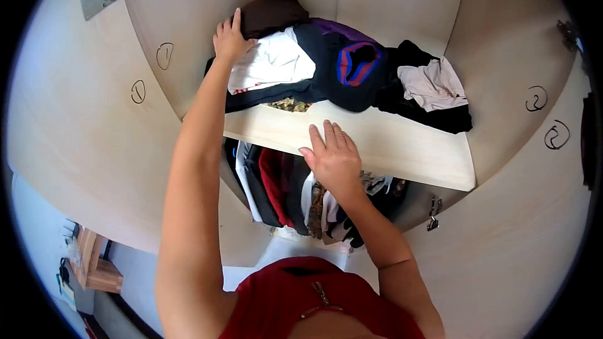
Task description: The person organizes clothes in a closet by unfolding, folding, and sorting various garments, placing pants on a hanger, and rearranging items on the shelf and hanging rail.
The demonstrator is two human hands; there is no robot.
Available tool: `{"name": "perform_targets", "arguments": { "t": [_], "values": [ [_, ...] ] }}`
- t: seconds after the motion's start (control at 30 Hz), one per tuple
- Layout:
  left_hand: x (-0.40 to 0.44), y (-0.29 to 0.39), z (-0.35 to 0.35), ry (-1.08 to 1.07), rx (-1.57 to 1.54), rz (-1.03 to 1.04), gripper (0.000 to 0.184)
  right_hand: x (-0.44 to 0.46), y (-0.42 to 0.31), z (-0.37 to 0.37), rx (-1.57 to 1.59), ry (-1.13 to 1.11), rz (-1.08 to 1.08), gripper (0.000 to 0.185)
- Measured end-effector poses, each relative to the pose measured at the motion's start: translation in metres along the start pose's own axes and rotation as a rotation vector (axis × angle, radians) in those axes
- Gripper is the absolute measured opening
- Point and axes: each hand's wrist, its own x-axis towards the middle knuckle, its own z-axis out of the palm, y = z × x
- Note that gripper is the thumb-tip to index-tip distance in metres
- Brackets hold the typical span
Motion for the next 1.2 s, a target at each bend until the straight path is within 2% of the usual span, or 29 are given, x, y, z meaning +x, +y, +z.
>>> {"name": "perform_targets", "arguments": {
  "t": [0.03, 0.07, 0.17, 0.2, 0.27, 0.33, 0.4, 0.43, 0.53, 0.6, 0.7, 0.83, 0.97, 1.0, 1.1, 1.2],
  "values": [
    [0.006, 0.005, 0.000, -0.063, 0.024, -0.012, 0.097, 0.000, 0.000, 0.001, 0.003, 0.004, 0.002, 0.048],
    [0.012, 0.009, 0.005, -0.098, 0.010, -0.040, 0.077, -0.001, 0.001, 0.002, 0.006, 0.008, 0.003, 0.048],
    [0.021, 0.026, 0.020, -0.032, -0.106, -0.049, 0.050, -0.002, 0.001, 0.002, 0.008, 0.010, 0.000, 0.049],
    [0.010, 0.044, 0.005, 0.097, -0.242, -0.052, 0.033, -0.002, 0.001, 0.002, 0.006, 0.007, -0.003, 0.049],
    [-0.018, 0.074, -0.018, 0.333, -0.500, 0.043, 0.029, -0.001, 0.001, 0.001, -0.002, 0.006, -0.003, 0.050],
    [-0.058, 0.093, -0.038, 0.427, -0.659, 0.183, 0.027, -0.001, 0.001, 0.000, -0.011, 0.002, -0.002, 0.051],
    [-0.102, 0.097, -0.055, 0.335, -0.697, 0.285, 0.029, -0.001, 0.000, 0.000, -0.024, 0.006, 0.004, 0.052],
    [-0.123, 0.098, -0.063, 0.370, -0.673, 0.394, 0.031, 0.000, -0.001, -0.001, -0.030, 0.007, 0.002, 0.053],
    [-0.181, 0.095, -0.096, 0.205, -0.714, 0.567, 0.035, 0.002, -0.003, -0.006, 0.098, 0.022, 0.095, 0.066],
    [-0.212, 0.087, -0.113, 0.088, -0.735, 0.596, 0.029, 0.001, -0.004, -0.009, 0.243, 0.067, 0.162, 0.081],
    [-0.244, 0.070, -0.117, -0.032, -0.837, 0.600, 0.024, 0.006, -0.004, -0.012, 0.231, 0.269, 0.148, 0.087],
    [-0.274, 0.050, -0.132, -0.120, -0.901, 0.601, 0.023, 0.010, -0.007, -0.024, 0.161, 0.175, 0.105, 0.100],
    [-0.292, 0.045, -0.162, -0.164, -0.957, 0.702, 0.027, 0.015, -0.009, -0.030, 0.095, 0.084, 0.162, 0.077],
    [-0.298, 0.048, -0.166, -0.153, -0.997, 0.754, 0.026, 0.016, -0.009, -0.026, 0.101, 0.078, 0.184, 0.064],
    [-0.313, 0.055, -0.169, -0.231, -1.015, 0.836, 0.024, 0.019, -0.012, -0.031, 0.102, 0.045, 0.180, 0.056],
    [-0.321, 0.049, -0.162, -0.269, -1.047, 0.703, 0.028, 0.015, -0.014, -0.035, 0.267, 0.084, 0.122, 0.027]
  ]
}}
